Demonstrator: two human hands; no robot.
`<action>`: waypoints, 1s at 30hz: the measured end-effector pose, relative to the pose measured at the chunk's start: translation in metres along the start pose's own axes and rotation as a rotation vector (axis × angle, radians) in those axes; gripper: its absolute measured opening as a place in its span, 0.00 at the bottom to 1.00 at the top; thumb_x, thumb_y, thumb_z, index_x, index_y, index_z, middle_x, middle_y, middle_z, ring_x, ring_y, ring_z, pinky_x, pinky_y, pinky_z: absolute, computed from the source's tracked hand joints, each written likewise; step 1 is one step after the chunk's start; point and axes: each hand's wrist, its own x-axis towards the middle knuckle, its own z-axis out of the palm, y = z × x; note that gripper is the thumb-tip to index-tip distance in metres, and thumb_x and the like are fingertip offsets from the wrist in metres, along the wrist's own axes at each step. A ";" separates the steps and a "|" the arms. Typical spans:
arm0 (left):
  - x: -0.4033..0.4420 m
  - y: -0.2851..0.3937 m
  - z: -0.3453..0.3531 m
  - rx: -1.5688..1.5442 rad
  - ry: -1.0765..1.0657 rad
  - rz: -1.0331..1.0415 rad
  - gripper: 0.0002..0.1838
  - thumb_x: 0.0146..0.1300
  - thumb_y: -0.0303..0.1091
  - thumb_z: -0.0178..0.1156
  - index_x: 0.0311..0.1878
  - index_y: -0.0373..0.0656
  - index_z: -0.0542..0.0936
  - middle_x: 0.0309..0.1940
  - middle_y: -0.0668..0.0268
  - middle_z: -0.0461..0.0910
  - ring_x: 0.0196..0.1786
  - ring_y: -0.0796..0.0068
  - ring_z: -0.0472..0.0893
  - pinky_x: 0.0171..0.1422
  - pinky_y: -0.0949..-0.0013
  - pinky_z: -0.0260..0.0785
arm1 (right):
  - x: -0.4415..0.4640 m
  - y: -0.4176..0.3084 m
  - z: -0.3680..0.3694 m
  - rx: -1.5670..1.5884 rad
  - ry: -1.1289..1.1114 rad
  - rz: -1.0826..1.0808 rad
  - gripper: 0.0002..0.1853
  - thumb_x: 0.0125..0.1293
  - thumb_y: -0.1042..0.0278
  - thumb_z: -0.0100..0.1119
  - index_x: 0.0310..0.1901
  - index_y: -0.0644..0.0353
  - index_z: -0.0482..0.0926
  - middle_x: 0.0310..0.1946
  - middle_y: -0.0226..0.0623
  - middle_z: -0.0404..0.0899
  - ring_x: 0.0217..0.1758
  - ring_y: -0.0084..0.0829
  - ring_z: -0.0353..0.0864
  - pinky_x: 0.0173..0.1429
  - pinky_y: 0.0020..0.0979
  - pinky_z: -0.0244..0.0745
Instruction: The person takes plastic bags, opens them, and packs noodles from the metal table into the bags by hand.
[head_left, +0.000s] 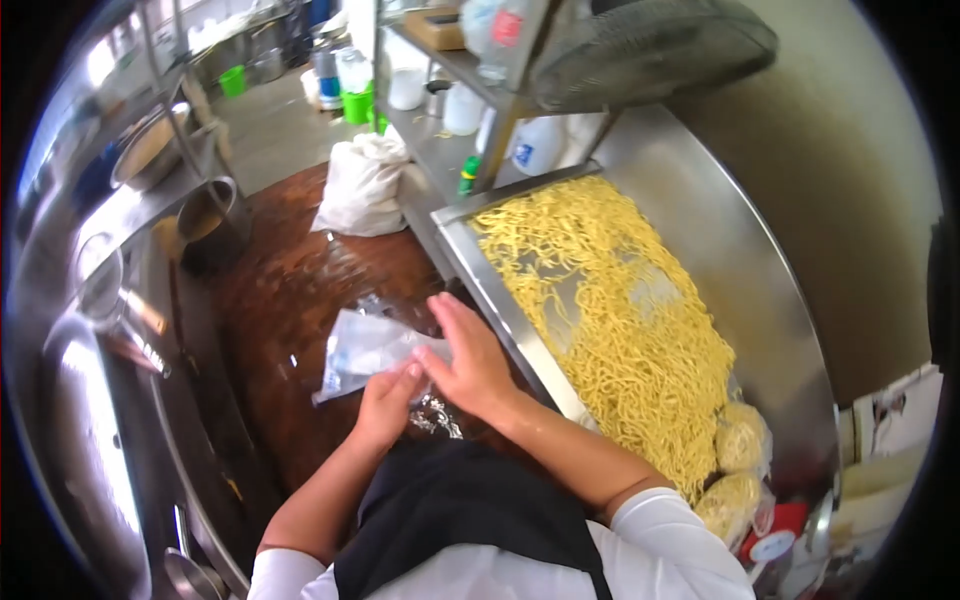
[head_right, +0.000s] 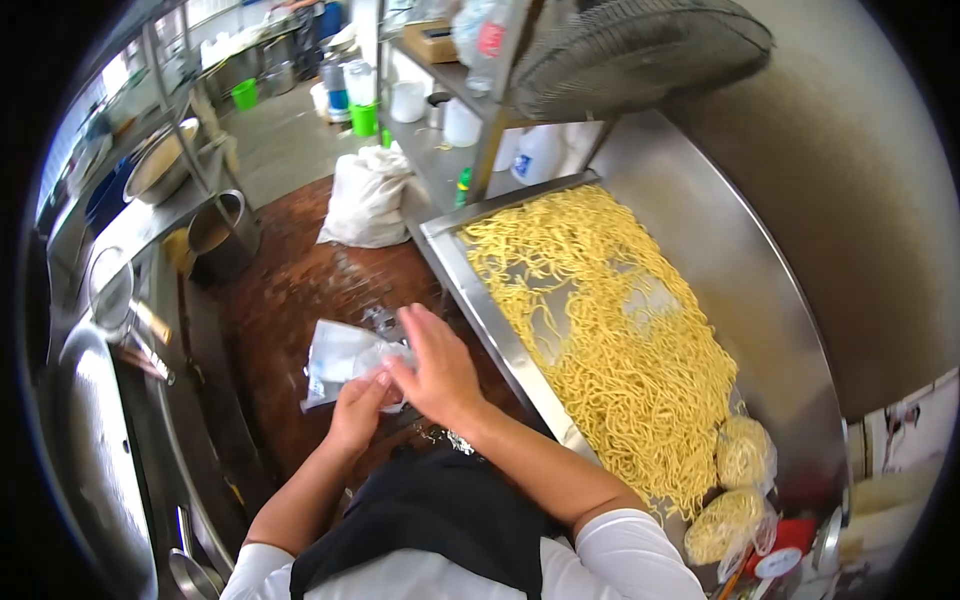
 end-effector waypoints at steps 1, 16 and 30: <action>-0.003 0.016 0.008 -0.266 -0.108 -0.115 0.26 0.73 0.50 0.45 0.63 0.40 0.68 0.50 0.63 0.76 0.51 0.74 0.75 0.56 0.66 0.67 | -0.003 -0.002 -0.001 -0.036 -0.042 -0.045 0.32 0.64 0.54 0.57 0.65 0.65 0.64 0.64 0.57 0.65 0.67 0.56 0.64 0.69 0.48 0.59; 0.007 0.028 0.026 -0.242 -0.359 -0.326 0.23 0.66 0.40 0.59 0.61 0.40 0.72 0.54 0.58 0.78 0.58 0.63 0.77 0.60 0.61 0.71 | -0.022 0.011 -0.033 0.202 0.014 0.487 0.25 0.72 0.48 0.48 0.30 0.65 0.77 0.21 0.41 0.77 0.25 0.39 0.77 0.33 0.34 0.72; 0.055 0.006 0.016 0.237 -0.257 -0.101 0.11 0.67 0.39 0.58 0.42 0.41 0.79 0.37 0.71 0.80 0.39 0.78 0.79 0.45 0.68 0.73 | -0.078 -0.016 -0.079 -0.247 0.128 0.368 0.36 0.55 0.50 0.70 0.57 0.67 0.71 0.58 0.52 0.73 0.57 0.43 0.76 0.56 0.38 0.73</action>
